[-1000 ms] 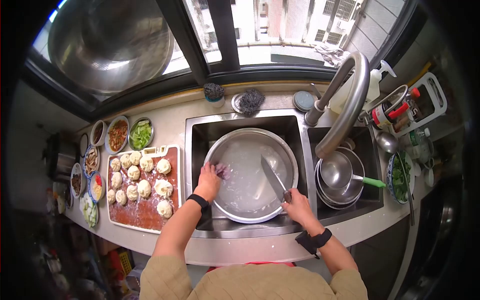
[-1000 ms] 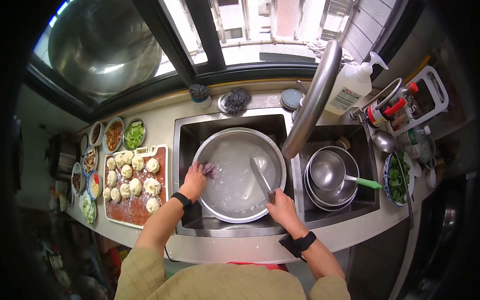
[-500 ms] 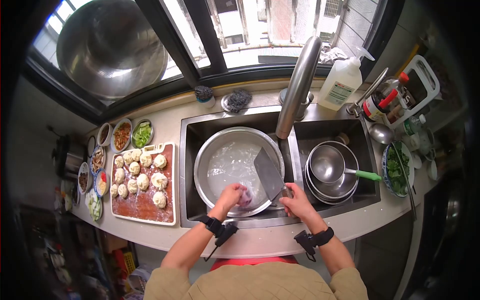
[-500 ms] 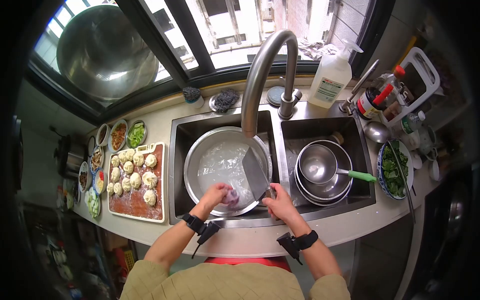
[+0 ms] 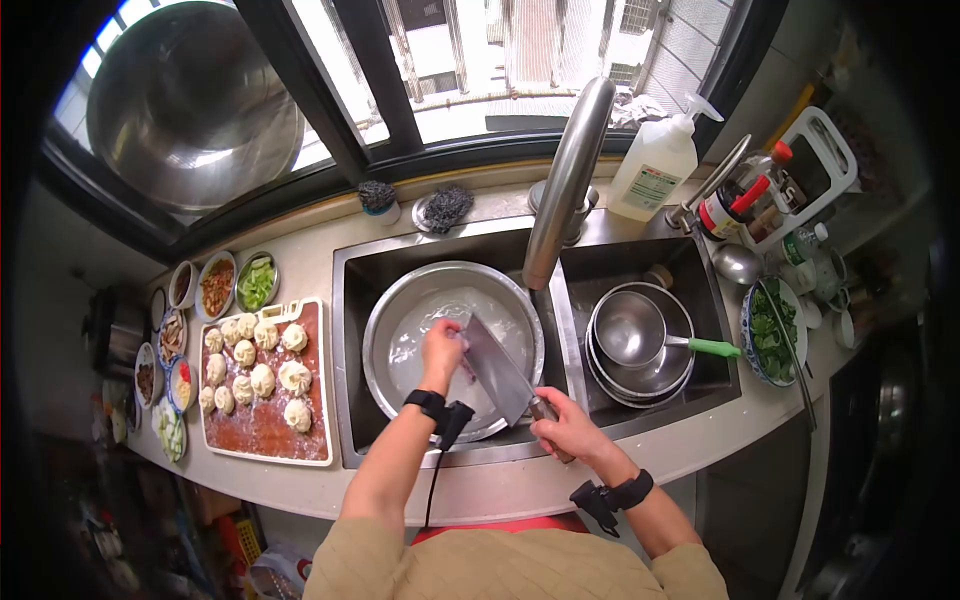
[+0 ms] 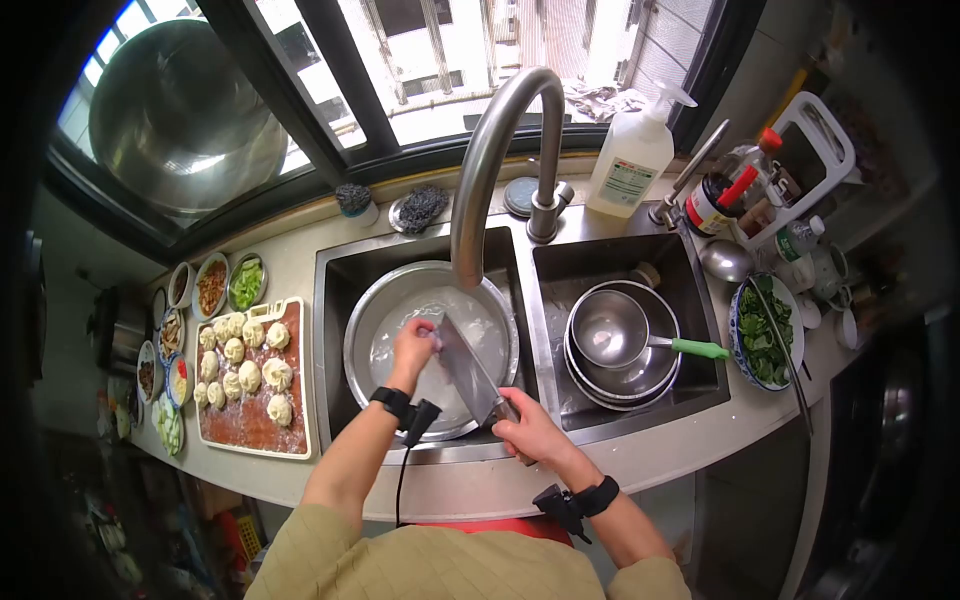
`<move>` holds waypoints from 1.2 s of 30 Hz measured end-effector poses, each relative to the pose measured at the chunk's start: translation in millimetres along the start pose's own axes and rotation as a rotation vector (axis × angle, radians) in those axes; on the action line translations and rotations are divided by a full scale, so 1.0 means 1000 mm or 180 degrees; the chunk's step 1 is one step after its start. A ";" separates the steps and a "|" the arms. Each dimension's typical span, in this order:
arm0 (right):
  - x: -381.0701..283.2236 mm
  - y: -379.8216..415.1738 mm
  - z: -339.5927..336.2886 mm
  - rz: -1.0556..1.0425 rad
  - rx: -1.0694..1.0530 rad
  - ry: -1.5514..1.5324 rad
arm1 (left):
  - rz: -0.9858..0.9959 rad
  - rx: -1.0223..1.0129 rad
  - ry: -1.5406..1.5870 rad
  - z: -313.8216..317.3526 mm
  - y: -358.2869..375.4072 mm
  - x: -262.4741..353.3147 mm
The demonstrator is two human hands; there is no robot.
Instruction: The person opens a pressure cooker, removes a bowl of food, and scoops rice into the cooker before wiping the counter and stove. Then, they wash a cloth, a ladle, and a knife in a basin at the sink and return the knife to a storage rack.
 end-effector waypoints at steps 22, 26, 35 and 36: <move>-0.046 0.022 0.024 -0.1512 0.0895 0.5523 | 0.0131 -0.0880 -0.1655 -0.012 0.034 -0.022; -0.050 0.031 0.012 -0.1459 0.1266 0.4925 | -0.0408 -0.0380 -0.1406 -0.044 0.043 -0.029; -0.053 0.013 0.001 -0.1069 0.1322 0.1899 | -0.1131 -0.1574 0.2486 0.010 0.075 0.011; -0.057 0.011 0.007 -0.1401 0.1612 0.2534 | -0.1028 -0.1831 0.2859 0.015 0.090 0.044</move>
Point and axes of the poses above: each hand's wrist, its own y-axis away from the middle knuckle, its own z-axis out of the palm, x = y × z, the point moved 7 cm from there along -y, towards the middle knuckle, and after that the axes turned 11 degrees about -x, right-handed, at the moved point
